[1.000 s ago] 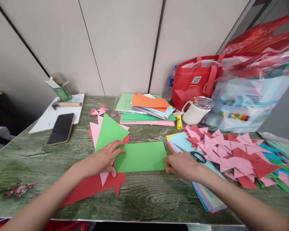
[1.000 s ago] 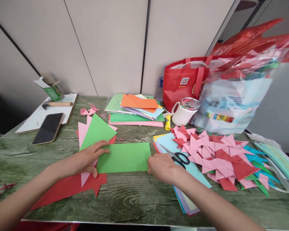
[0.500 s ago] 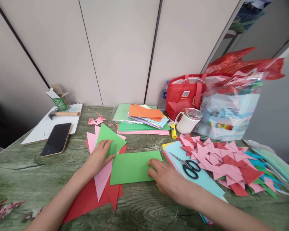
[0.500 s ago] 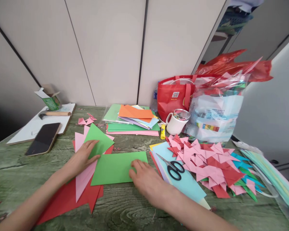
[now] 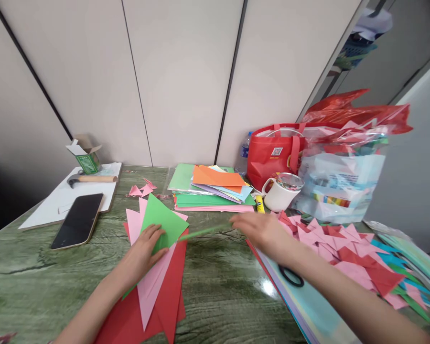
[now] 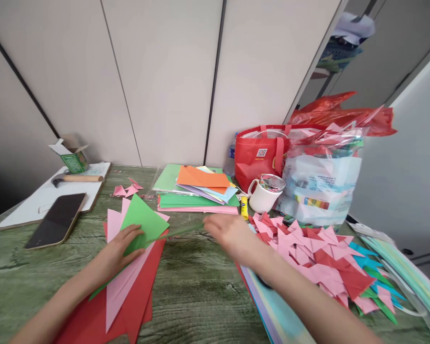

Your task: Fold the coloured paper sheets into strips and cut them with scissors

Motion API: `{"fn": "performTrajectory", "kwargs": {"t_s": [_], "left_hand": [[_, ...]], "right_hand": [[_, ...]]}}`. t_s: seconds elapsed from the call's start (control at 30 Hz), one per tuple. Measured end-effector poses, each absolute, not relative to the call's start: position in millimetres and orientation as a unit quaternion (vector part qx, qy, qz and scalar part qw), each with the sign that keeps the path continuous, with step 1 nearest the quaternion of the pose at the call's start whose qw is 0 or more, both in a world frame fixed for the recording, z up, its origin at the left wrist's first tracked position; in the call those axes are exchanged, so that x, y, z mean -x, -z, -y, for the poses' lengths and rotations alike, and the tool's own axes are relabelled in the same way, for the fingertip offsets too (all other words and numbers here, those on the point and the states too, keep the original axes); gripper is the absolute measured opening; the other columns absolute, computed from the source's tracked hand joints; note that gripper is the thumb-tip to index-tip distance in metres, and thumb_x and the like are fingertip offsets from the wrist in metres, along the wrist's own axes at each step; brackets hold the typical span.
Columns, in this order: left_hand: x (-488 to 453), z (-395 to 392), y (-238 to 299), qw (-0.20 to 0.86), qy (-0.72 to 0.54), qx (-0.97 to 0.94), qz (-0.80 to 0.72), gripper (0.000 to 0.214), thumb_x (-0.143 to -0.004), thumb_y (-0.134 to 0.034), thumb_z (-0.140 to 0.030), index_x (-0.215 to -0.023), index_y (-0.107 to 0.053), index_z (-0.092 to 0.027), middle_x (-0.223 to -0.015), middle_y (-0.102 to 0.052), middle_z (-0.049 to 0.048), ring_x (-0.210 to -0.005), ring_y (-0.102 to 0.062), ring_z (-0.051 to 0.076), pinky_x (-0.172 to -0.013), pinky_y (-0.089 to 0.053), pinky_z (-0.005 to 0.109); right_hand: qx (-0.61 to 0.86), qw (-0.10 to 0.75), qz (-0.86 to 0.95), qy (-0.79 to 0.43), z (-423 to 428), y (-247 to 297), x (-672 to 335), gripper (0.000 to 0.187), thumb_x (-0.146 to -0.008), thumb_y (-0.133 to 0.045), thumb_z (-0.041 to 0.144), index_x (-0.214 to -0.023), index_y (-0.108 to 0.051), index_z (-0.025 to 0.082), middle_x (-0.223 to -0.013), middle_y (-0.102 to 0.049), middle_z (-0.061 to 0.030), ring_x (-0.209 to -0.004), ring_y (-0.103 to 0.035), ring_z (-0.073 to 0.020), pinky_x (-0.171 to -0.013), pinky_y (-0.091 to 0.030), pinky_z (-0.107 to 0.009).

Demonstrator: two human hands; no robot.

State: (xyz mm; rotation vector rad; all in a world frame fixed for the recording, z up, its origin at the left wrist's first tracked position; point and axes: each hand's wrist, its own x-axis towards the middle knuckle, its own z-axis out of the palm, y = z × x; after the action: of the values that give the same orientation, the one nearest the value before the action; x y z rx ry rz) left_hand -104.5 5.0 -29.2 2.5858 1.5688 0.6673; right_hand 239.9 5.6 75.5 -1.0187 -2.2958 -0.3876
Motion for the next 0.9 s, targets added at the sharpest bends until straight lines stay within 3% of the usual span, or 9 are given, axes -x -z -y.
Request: {"fn": "performTrajectory", "kwargs": {"t_s": [0.07,0.13,0.3,0.43,0.57,0.73,0.9], "left_hand": [[104.1,-4.3,27.6,0.020,-0.213,-0.835,-0.508,0.034,-0.089,-0.046,-0.041,-0.111,-0.055,-0.017,-0.127,-0.053,0.0163,-0.120,-0.049,0.031,-0.095,-0.044,0.047],[104.2,-3.9,26.8,0.021,-0.209,-0.837,-0.506,0.033,-0.088,-0.047,-0.041,-0.109,-0.056,-0.018,-0.126,-0.054,0.0153,-0.121,-0.049,0.031,-0.095,-0.044,0.047],[104.4,-4.1,32.7,0.016,-0.200,-0.838,-0.508,0.029,-0.087,-0.050,-0.035,-0.111,-0.057,-0.018,-0.126,-0.056,0.0148,-0.122,-0.048,0.033,-0.096,-0.044,0.050],[102.3,-2.7,39.9,0.010,-0.208,-0.830,-0.517,0.028,-0.088,-0.050,-0.030,-0.113,-0.055,-0.019,-0.128,-0.055,0.0146,-0.126,-0.044,0.032,-0.097,-0.043,0.050],[100.7,-0.6,41.5,0.015,-0.202,-0.831,-0.518,0.027,-0.088,-0.049,-0.027,-0.113,-0.054,-0.018,-0.128,-0.055,0.0145,-0.127,-0.042,0.032,-0.098,-0.043,0.050],[101.2,-0.2,41.1,0.014,-0.194,-0.832,-0.519,0.027,-0.089,-0.048,-0.029,-0.113,-0.054,-0.018,-0.129,-0.054,0.0140,-0.128,-0.042,0.032,-0.099,-0.041,0.050],[98.7,-0.7,38.2,0.021,-0.186,-0.836,-0.516,0.029,-0.088,-0.047,-0.031,-0.113,-0.053,-0.016,-0.129,-0.054,0.0164,-0.126,-0.043,0.034,-0.098,-0.042,0.051]], "right_hand": [[0.346,0.275,0.867,0.231,-30.0,-100.6,-249.7,0.027,-0.087,-0.043,0.012,-0.089,-0.066,0.025,-0.093,-0.072,-0.0013,-0.081,-0.067,-0.0164,-0.067,-0.055,-0.027],[0.370,0.295,0.841,0.263,-50.9,-122.3,-257.8,0.026,-0.087,-0.042,0.011,-0.095,-0.066,0.017,-0.102,-0.070,-0.0095,-0.087,-0.065,-0.0221,-0.066,-0.052,-0.033],[0.469,0.265,0.775,0.331,-90.9,-141.6,-261.0,0.030,-0.088,-0.040,0.011,-0.105,-0.064,0.015,-0.112,-0.066,-0.0099,-0.096,-0.061,-0.0225,-0.068,-0.048,-0.031],[0.465,0.216,0.817,0.264,-120.8,-108.2,-255.5,0.037,-0.087,-0.037,0.006,-0.118,-0.058,0.013,-0.126,-0.058,-0.0118,-0.113,-0.053,-0.0236,-0.079,-0.050,-0.033],[0.414,0.160,0.886,0.133,-140.5,-55.6,-256.9,0.045,-0.083,-0.037,-0.002,-0.120,-0.058,0.014,-0.132,-0.053,-0.0124,-0.126,-0.042,-0.0242,-0.099,-0.040,-0.042],[0.393,0.197,0.895,0.077,-133.3,-18.0,-262.7,0.032,-0.083,-0.043,0.003,-0.101,-0.067,0.015,-0.126,-0.056,-0.0147,-0.126,-0.043,-0.0261,-0.100,-0.037,-0.048],[0.361,0.231,0.902,0.052,-104.7,-8.4,-255.1,0.028,-0.082,-0.047,0.006,-0.099,-0.066,0.017,-0.115,-0.062,-0.0130,-0.114,-0.051,-0.0232,-0.093,-0.043,-0.045]]}}
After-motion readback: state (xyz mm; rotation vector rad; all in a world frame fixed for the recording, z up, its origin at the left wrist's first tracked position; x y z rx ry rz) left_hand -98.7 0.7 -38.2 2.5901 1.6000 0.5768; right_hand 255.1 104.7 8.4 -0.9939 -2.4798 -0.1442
